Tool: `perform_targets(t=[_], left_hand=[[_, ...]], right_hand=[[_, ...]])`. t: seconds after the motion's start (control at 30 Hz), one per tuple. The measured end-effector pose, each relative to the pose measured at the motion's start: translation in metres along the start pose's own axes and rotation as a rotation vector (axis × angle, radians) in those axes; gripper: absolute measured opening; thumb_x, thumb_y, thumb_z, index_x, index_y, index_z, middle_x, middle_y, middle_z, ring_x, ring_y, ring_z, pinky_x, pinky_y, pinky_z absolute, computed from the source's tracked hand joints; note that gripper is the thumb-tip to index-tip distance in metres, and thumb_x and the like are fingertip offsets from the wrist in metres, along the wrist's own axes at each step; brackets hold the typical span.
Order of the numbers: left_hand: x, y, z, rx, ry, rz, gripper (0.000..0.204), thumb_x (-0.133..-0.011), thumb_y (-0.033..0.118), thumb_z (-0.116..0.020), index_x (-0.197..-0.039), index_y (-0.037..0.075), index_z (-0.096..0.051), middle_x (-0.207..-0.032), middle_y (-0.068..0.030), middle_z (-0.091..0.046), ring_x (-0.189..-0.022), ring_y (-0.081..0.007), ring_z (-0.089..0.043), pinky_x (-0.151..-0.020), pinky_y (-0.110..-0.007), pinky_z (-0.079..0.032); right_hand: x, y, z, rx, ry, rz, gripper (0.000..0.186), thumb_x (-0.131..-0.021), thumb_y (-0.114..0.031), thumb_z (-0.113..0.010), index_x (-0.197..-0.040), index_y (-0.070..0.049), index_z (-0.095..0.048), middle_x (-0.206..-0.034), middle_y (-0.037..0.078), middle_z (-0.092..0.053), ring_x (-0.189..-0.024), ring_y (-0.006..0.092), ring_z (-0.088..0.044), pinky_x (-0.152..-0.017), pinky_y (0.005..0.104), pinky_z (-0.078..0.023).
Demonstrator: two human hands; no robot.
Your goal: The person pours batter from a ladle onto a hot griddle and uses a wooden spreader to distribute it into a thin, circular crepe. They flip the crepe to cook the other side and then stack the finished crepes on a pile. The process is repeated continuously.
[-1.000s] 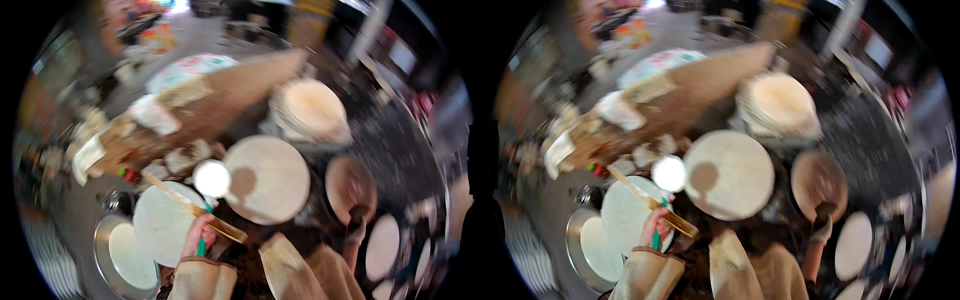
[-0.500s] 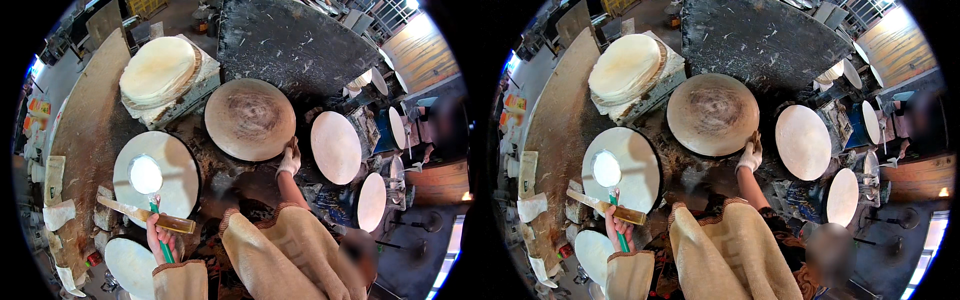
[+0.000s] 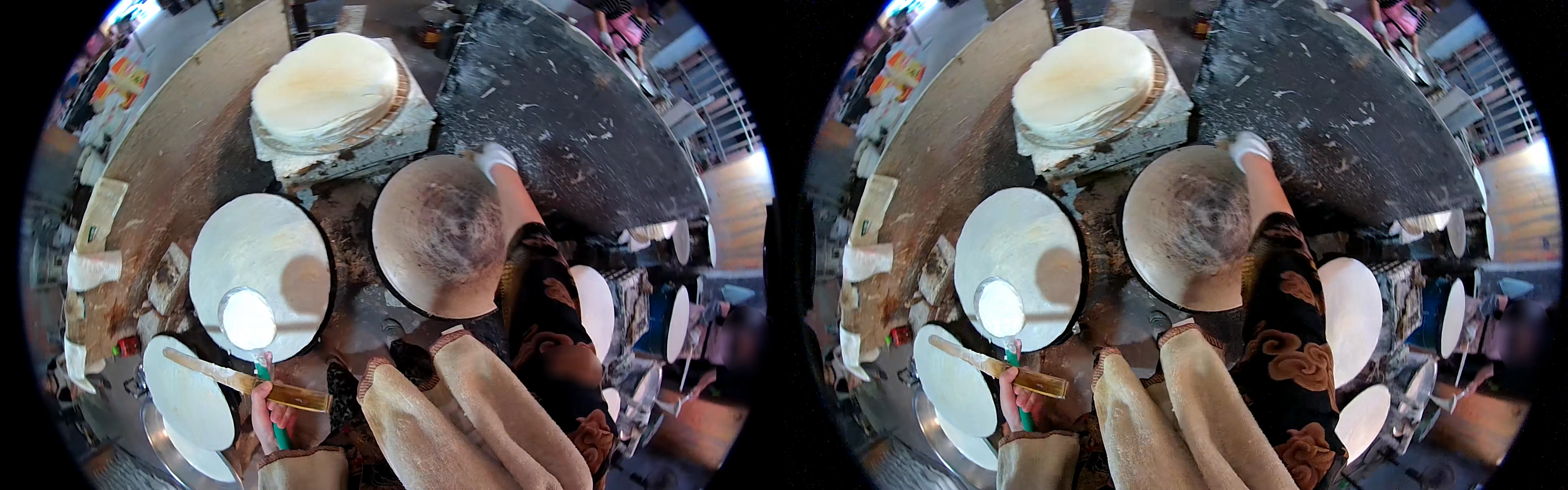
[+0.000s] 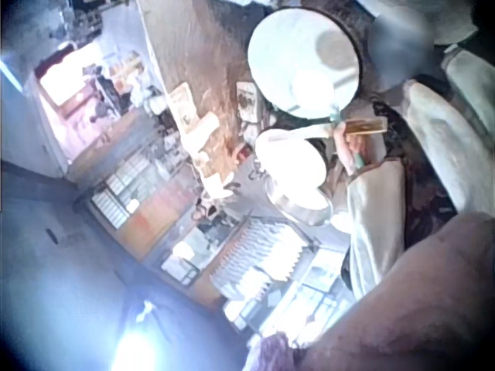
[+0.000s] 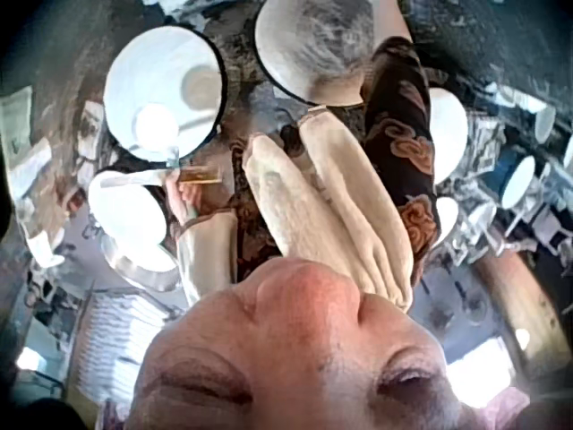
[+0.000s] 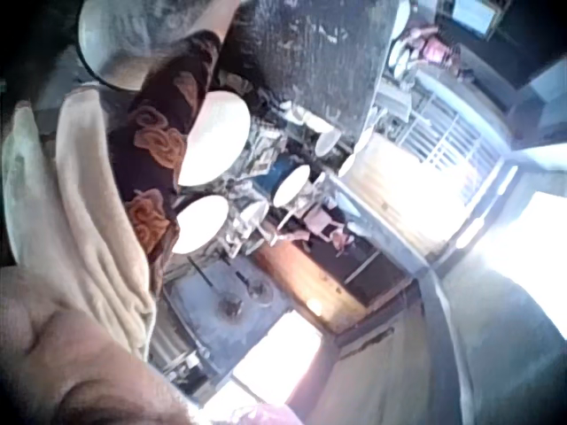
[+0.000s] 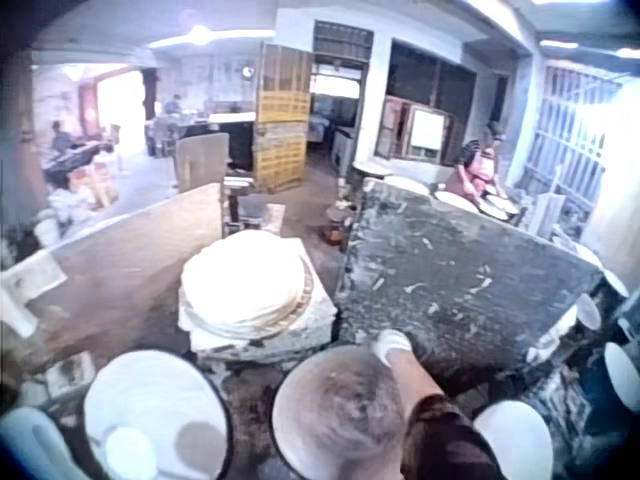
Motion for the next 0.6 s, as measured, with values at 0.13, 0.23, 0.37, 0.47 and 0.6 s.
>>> perform_targets(t=[0.13,0.23,0.37,0.47,0.6], left_hand=[[0.007,-0.006,0.006,0.068,0.016,-0.038,0.045,-0.091,0.01,-0.044,-0.136,0.011,-0.035,-0.052,0.0065,-0.037,-0.033,-0.0027,-0.032,-0.028,-0.018,-0.031],[0.002,-0.01,0.0,0.048,0.01,-0.026,0.048,-0.092,0.01,-0.044,-0.139,0.013,-0.033,-0.051,0.0072,-0.035,-0.034,-0.0022,-0.032,-0.029,-0.018,-0.031],[-0.014,-0.011,-0.022,-0.001,-0.046,-0.016,0.043,-0.09,0.011,-0.046,-0.133,0.01,-0.039,-0.051,0.0074,-0.035,-0.033,-0.0022,-0.032,-0.029,-0.017,-0.03],[-0.02,-0.006,-0.03,-0.042,-0.029,-0.027,0.027,-0.089,0.012,-0.048,-0.115,0.006,-0.049,-0.049,0.0072,-0.035,-0.033,-0.0027,-0.032,-0.028,-0.017,-0.028],[-0.016,-0.002,-0.018,0.013,-0.004,-0.043,0.031,-0.088,0.011,-0.048,-0.119,0.004,-0.045,-0.052,0.006,-0.037,-0.032,-0.0021,-0.031,-0.028,-0.017,-0.028]], right_hand=[[0.055,-0.178,-0.031,0.178,-0.139,0.489,0.039,-0.079,-0.029,-0.059,-0.106,-0.002,-0.063,-0.101,0.018,-0.065,-0.096,0.0309,-0.063,-0.082,0.0398,-0.05],[0.155,-0.24,-0.084,0.337,-0.084,0.862,0.033,-0.08,-0.021,-0.057,-0.108,-0.003,-0.059,-0.109,0.015,-0.061,-0.096,0.0331,-0.061,-0.081,0.0404,-0.052],[0.32,-0.177,-0.108,0.43,0.091,1.249,0.037,-0.079,-0.013,-0.053,-0.115,-0.011,-0.057,-0.12,0.007,-0.052,-0.109,0.0275,-0.049,-0.09,0.0386,-0.042],[0.365,-0.082,-0.111,0.407,0.109,1.291,0.043,-0.077,-0.018,-0.055,-0.12,-0.018,-0.055,-0.117,0.003,-0.053,-0.104,0.0266,-0.05,-0.087,0.0396,-0.044],[0.384,-0.016,-0.095,0.423,0.134,1.494,0.051,-0.075,-0.024,-0.057,-0.125,-0.026,-0.053,-0.113,-0.001,-0.055,-0.098,0.0254,-0.052,-0.083,0.0408,-0.046]])
Point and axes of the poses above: each hand's wrist, its own x-axis away from the middle knuckle, its own z-axis out of the back of the hand, y = z × x, the point moved 10 cm from there along -x, towards the middle knuckle
